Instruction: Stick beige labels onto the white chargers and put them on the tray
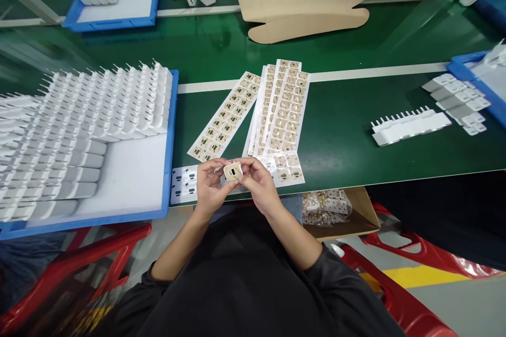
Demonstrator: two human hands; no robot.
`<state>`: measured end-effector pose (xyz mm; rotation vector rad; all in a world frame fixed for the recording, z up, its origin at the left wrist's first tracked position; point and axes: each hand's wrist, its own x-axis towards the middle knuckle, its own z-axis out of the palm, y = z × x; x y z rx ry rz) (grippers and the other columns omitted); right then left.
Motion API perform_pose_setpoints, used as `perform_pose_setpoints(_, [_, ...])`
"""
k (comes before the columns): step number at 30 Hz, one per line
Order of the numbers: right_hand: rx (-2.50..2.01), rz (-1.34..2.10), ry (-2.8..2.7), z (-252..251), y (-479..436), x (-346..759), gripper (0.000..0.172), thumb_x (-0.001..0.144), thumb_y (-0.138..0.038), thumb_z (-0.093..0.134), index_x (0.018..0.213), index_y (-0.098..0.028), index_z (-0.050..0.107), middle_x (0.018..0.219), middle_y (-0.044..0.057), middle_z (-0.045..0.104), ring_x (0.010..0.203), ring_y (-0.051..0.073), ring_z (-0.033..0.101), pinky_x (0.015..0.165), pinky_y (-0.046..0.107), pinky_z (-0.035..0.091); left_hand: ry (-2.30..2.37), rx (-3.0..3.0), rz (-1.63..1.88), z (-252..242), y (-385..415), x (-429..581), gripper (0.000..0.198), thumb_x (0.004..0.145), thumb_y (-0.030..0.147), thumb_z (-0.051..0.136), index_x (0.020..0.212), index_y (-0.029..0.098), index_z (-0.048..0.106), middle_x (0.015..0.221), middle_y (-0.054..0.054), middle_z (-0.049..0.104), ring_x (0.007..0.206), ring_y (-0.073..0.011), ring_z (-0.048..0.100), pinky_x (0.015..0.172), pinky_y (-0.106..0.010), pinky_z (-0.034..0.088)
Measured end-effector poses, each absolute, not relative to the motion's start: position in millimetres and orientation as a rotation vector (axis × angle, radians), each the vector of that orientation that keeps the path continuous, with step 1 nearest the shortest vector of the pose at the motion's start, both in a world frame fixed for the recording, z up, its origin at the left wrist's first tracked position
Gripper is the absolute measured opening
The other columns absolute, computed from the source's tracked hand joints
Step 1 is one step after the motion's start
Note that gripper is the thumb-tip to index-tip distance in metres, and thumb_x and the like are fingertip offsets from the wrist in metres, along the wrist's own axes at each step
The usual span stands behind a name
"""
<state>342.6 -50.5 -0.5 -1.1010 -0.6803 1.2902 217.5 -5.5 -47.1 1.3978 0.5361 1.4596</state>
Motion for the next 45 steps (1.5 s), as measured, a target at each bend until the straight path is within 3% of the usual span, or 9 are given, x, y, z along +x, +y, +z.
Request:
perform_pose_setpoints(5, [-1.138,1.153,-0.797,-1,-52,337,0.036,0.071,-0.028,0.080,0.102,-0.027,0.063,0.084,-0.003,0.046,0.077,0.014,0.047,0.070,0.027,0.047,0.553,1.389,1.455,-48,-5,218,0.044,0.082,0.020,0.082,0.116,0.026,0.055,0.110,-0.004,0.062,0.107,-0.0165,0.067,0.095,-0.033,0.059])
perform_pose_setpoints(13, [-1.184,1.114,-0.848,-1,-52,332,0.040,0.072,-0.031,0.080,0.106,-0.028,0.059,0.088,-0.002,0.044,0.078,0.015,0.048,0.067,0.028,0.046,0.545,1.446,1.455,-51,-4,219,0.045,0.081,0.022,0.083,0.117,0.027,0.056,0.111,-0.004,0.063,0.109,-0.0171,0.067,0.094,-0.034,0.060])
perform_pose_setpoints(19, [-1.186,1.089,-0.826,-2,-50,338,0.025,0.074,-0.025,0.073,0.098,-0.026,0.067,0.082,-0.003,0.048,0.076,0.014,0.051,0.066,0.027,0.046,0.572,1.428,1.446,-49,-4,218,0.045,0.080,0.022,0.084,0.114,0.026,0.055,0.108,-0.004,0.063,0.108,-0.0181,0.068,0.094,-0.036,0.060])
perform_pose_setpoints(23, [-1.242,1.053,-0.975,4,-47,355,0.011,0.087,-0.030,0.065,0.093,-0.025,0.073,0.080,-0.001,0.057,0.071,0.014,0.054,0.064,0.028,0.048,0.515,1.424,1.444,-48,-5,219,0.054,0.075,0.014,0.087,0.117,0.027,0.055,0.110,-0.003,0.064,0.109,-0.0163,0.068,0.096,-0.032,0.059])
perform_pose_setpoints(29, [-1.348,0.673,-1.429,24,-46,376,0.008,0.093,-0.031,0.068,0.094,-0.026,0.074,0.090,0.005,0.068,0.084,0.019,0.063,0.067,0.032,0.052,0.533,1.462,1.440,-48,-6,220,0.053,0.076,0.013,0.086,0.117,0.026,0.055,0.111,-0.004,0.065,0.111,-0.0176,0.069,0.097,-0.033,0.059])
perform_pose_setpoints(36, [-1.327,0.327,-1.787,17,-58,382,0.012,0.093,-0.024,0.066,0.093,-0.029,0.077,0.089,0.007,0.068,0.082,0.022,0.064,0.071,0.037,0.055,0.618,1.492,1.403,-50,-6,219,0.046,0.081,0.024,0.083,0.119,0.025,0.056,0.113,-0.006,0.065,0.111,-0.0193,0.069,0.097,-0.038,0.060])
perform_pose_setpoints(41, [-1.174,0.765,-1.832,8,-99,390,0.010,0.094,-0.022,0.066,0.096,-0.026,0.074,0.101,0.009,0.071,0.091,0.021,0.070,0.077,0.034,0.058,0.663,1.443,1.379,-48,-4,219,0.048,0.079,0.029,0.085,0.115,0.024,0.055,0.111,-0.006,0.064,0.109,-0.0192,0.068,0.096,-0.039,0.061])
perform_pose_setpoints(45, [-1.381,1.427,-1.671,-24,-147,435,0.015,0.096,-0.034,0.064,0.092,-0.022,0.073,0.084,0.006,0.075,0.074,0.019,0.070,0.069,0.032,0.057,0.652,1.449,1.375,-47,-4,219,0.048,0.079,0.025,0.085,0.116,0.024,0.055,0.111,-0.006,0.064,0.109,-0.0189,0.068,0.097,-0.038,0.061])
